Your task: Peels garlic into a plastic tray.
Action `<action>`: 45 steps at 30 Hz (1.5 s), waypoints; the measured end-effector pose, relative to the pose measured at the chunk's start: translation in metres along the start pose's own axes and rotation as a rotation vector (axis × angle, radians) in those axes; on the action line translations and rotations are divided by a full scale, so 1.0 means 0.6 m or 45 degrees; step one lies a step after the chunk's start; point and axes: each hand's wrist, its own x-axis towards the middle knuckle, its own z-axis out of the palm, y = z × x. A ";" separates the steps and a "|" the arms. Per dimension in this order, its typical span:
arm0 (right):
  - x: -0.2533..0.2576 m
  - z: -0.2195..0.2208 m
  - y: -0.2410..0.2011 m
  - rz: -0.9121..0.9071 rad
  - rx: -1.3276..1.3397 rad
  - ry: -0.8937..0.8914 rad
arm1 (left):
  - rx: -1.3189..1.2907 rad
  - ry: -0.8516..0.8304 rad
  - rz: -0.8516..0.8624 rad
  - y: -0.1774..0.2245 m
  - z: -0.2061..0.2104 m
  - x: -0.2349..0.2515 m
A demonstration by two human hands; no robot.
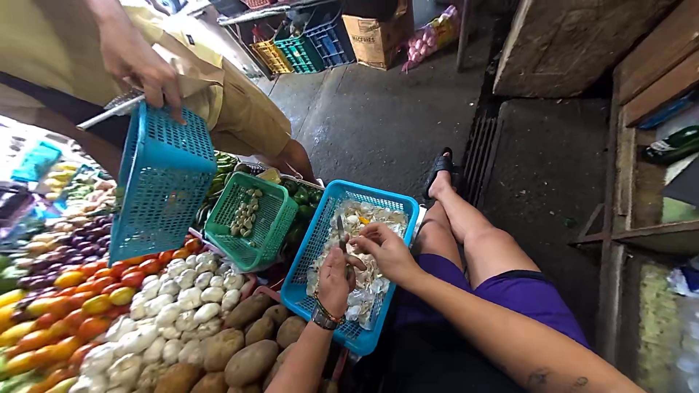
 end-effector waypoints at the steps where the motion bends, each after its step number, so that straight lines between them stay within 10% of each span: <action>1: 0.007 -0.007 -0.007 0.087 0.122 0.038 | 0.034 -0.007 0.041 0.003 -0.001 -0.003; 16: 0.003 -0.027 -0.017 0.462 0.578 -0.333 | 0.256 -0.180 0.336 0.020 0.005 -0.009; 45: -0.010 -0.011 -0.008 0.428 0.625 -0.075 | 0.511 -0.044 0.342 0.011 0.013 -0.007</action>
